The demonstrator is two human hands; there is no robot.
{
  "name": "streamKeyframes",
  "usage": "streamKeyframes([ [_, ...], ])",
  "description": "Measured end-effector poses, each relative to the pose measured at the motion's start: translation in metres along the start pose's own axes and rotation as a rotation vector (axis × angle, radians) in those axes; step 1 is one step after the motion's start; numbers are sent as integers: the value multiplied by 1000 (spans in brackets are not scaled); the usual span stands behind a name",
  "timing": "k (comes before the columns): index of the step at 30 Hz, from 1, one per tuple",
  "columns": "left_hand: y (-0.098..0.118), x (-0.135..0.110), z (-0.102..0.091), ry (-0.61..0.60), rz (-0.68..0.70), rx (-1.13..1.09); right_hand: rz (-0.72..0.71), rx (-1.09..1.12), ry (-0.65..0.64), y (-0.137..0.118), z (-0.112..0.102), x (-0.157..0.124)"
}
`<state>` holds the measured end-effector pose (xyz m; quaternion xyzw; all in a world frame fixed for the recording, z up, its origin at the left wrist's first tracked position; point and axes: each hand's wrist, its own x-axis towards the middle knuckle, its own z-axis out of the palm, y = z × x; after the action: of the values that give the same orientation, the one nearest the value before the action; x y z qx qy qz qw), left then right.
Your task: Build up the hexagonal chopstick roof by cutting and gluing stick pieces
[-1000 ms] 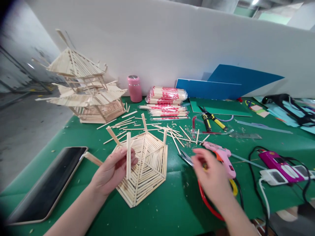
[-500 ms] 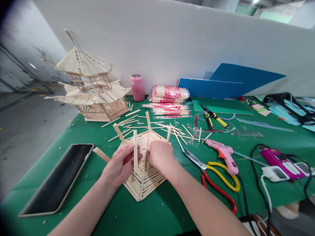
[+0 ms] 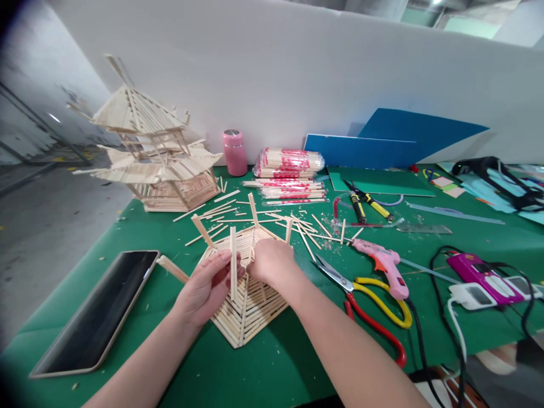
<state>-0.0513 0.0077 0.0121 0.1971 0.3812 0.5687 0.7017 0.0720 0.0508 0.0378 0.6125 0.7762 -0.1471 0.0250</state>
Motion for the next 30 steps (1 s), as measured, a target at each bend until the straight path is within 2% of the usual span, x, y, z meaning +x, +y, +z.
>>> streamKeyframes([
  [10, -2, -2, -1, -23, -14, -1, -101, 83, 60, 21, 6, -13],
  [18, -3, 0, -2, -11, -18, 7, -22, -21, 58, 10, 5, -8],
  [23, -4, 1, -1, 3, -10, -1, -31, -49, 11, 5, -1, -2],
  [30, -4, -1, -1, 3, -23, 2, -60, 19, 52, 7, 3, -6],
])
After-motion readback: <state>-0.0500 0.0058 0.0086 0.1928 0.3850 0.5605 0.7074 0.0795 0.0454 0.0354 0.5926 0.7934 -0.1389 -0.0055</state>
